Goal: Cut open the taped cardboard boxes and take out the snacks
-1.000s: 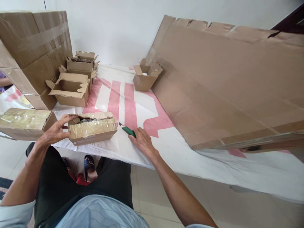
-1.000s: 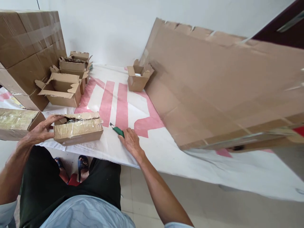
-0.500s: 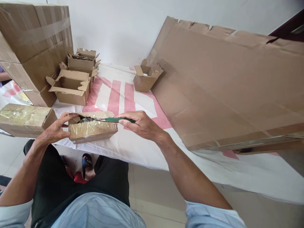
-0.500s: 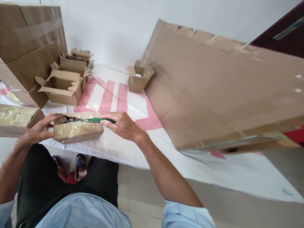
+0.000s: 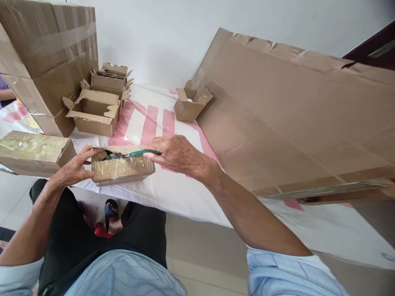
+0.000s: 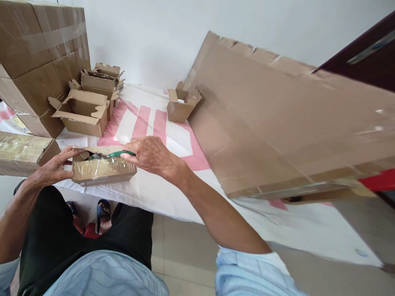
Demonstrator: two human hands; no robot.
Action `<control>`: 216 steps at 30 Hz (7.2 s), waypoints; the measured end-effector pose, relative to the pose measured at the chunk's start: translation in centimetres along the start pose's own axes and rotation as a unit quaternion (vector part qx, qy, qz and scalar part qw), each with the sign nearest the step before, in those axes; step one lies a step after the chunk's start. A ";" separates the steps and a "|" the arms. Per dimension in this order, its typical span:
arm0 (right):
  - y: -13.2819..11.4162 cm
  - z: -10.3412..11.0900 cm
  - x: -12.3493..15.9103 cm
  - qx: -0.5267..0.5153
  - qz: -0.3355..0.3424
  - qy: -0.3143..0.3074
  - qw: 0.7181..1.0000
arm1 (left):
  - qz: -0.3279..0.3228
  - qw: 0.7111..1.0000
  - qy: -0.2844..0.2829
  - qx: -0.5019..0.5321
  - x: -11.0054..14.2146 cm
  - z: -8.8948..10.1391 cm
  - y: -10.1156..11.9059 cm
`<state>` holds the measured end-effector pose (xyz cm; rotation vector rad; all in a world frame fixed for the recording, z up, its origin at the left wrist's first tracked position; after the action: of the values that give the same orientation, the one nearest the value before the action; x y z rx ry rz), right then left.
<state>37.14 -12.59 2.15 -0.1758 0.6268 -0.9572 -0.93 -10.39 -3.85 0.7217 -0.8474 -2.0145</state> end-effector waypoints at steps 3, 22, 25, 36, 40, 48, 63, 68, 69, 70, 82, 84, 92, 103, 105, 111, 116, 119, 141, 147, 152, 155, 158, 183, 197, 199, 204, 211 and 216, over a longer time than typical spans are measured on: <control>2.4 1.4 1.4 0.037 0.004 -0.018 0.999 | 0.017 1.000 0.007 0.017 0.2 0.2 -0.4; 13.5 -11.2 18.0 0.098 -0.277 0.124 0.948 | 0.081 0.997 -0.010 -0.013 -0.5 0.3 -1.3; 13.0 -10.6 15.9 -0.005 -0.267 0.185 0.946 | 0.078 0.995 -0.036 -0.058 -0.7 0.6 -0.8; 5.5 -8.3 6.6 -0.121 -0.060 0.109 0.985 | 0.045 0.994 -0.043 -0.088 -0.4 0.4 -0.3; 5.7 -8.4 3.9 -0.102 -0.026 -0.006 0.994 | 0.046 0.994 -0.035 -0.096 -0.5 0.4 -0.4; 5.6 -8.0 1.7 -0.154 -0.037 -0.087 0.983 | 0.036 0.991 -0.027 -0.126 -1.1 0.8 -0.9; 4.1 -8.8 3.3 -0.134 -0.037 -0.019 0.990 | 0.049 0.989 0.000 -0.142 -0.6 0.5 0.1; 1.8 -10.0 4.4 -0.068 0.001 0.024 0.997 | 0.040 0.985 0.052 -0.158 -0.5 -0.2 0.8; 1.4 -10.1 4.6 -0.060 0.004 0.031 0.998 | 0.034 0.983 0.065 -0.170 -0.5 -0.3 1.1; 0.9 -10.2 4.7 -0.054 0.005 0.039 0.998 | 0.029 0.979 0.081 -0.185 -0.4 -0.5 1.3; -0.6 -11.3 5.7 -0.051 -0.010 0.083 0.995 | -0.025 0.960 0.085 -0.267 0.6 -2.0 4.0; -0.6 -11.4 5.6 -0.050 -0.014 0.082 0.995 | -0.028 0.962 0.080 -0.259 0.6 -1.7 4.0; -1.4 -11.9 5.6 -0.043 -0.021 0.102 0.994 | -0.047 0.965 0.086 -0.243 0.5 -1.1 3.8; -2.0 -11.7 5.6 -0.034 -0.026 0.090 0.995 | -0.070 0.947 0.083 -0.301 0.9 -0.9 5.0; -2.0 -11.7 5.6 -0.030 -0.024 0.092 0.995 | -0.078 0.943 0.090 -0.311 1.0 -1.0 5.2; -2.0 -11.7 5.4 -0.026 -0.026 0.090 0.995 | -0.120 0.930 0.102 -0.331 1.2 -1.4 5.4; -2.0 -11.7 5.4 -0.030 -0.029 0.086 0.995 | -0.111 0.939 0.109 -0.306 1.2 -1.4 5.2; -2.0 -11.7 5.5 -0.030 -0.027 0.087 0.995 | -0.094 0.950 0.097 -0.282 1.1 -1.1 4.9; -1.9 -11.6 5.4 -0.014 -0.017 0.071 0.997 | -0.151 0.921 0.079 -0.350 1.0 -1.7 5.4; -1.9 -11.7 5.5 -0.004 -0.008 0.080 0.997 | -0.173 0.893 0.115 -0.398 1.1 -1.8 5.2; -1.8 -11.7 5.6 -0.003 -0.008 0.079 0.997 | -0.151 0.890 0.142 -0.407 1.2 -1.3 5.2; -1.8 -11.7 5.6 -0.004 -0.005 0.079 0.997 | -0.115 0.893 0.159 -0.404 1.3 -1.1 5.2; -1.8 -11.6 5.6 -0.005 -0.007 0.074 0.997 | -0.064 0.896 0.168 -0.406 1.4 -1.1 5.4; -1.8 -11.8 5.7 -0.017 -0.015 0.071 0.997 | 0.007 0.910 0.126 -0.394 1.3 -1.2 5.3; -2.0 -11.8 5.5 -0.018 -0.018 0.070 0.997 | -0.008 0.915 0.135 -0.379 1.5 -1.3 5.1; -2.0 -11.8 5.5 -0.019 -0.020 0.070 0.997 | -0.023 0.920 0.137 -0.366 1.5 -1.3 4.9; -1.7 -11.6 5.5 -0.034 -0.015 0.070 0.997 | -0.074 0.941 0.120 -0.308 1.3 -0.9 4.3; -1.2 -10.6 5.0 -0.069 -0.009 0.042 0.997 | -0.061 0.942 0.151 -0.295 0.0 1.8 3.7; -0.8 -10.1 4.8 -0.087 0.000 0.030 0.996 | -0.001 0.929 0.059 -0.365 -0.5 2.4 3.1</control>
<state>32.79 -15.68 -7.72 -0.3019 0.7657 -0.9100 -0.96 -10.64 0.11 0.3981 0.0103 -2.0502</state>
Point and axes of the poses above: each hand's wrist, its own x-axis away from the middle knuckle, its own z-axis out of the back of the hand, y = z × x, the point moved 2 cm from there along -x, towards the middle knuckle, and after that the axes turned 3 degrees about y, right-handed, at the moved point
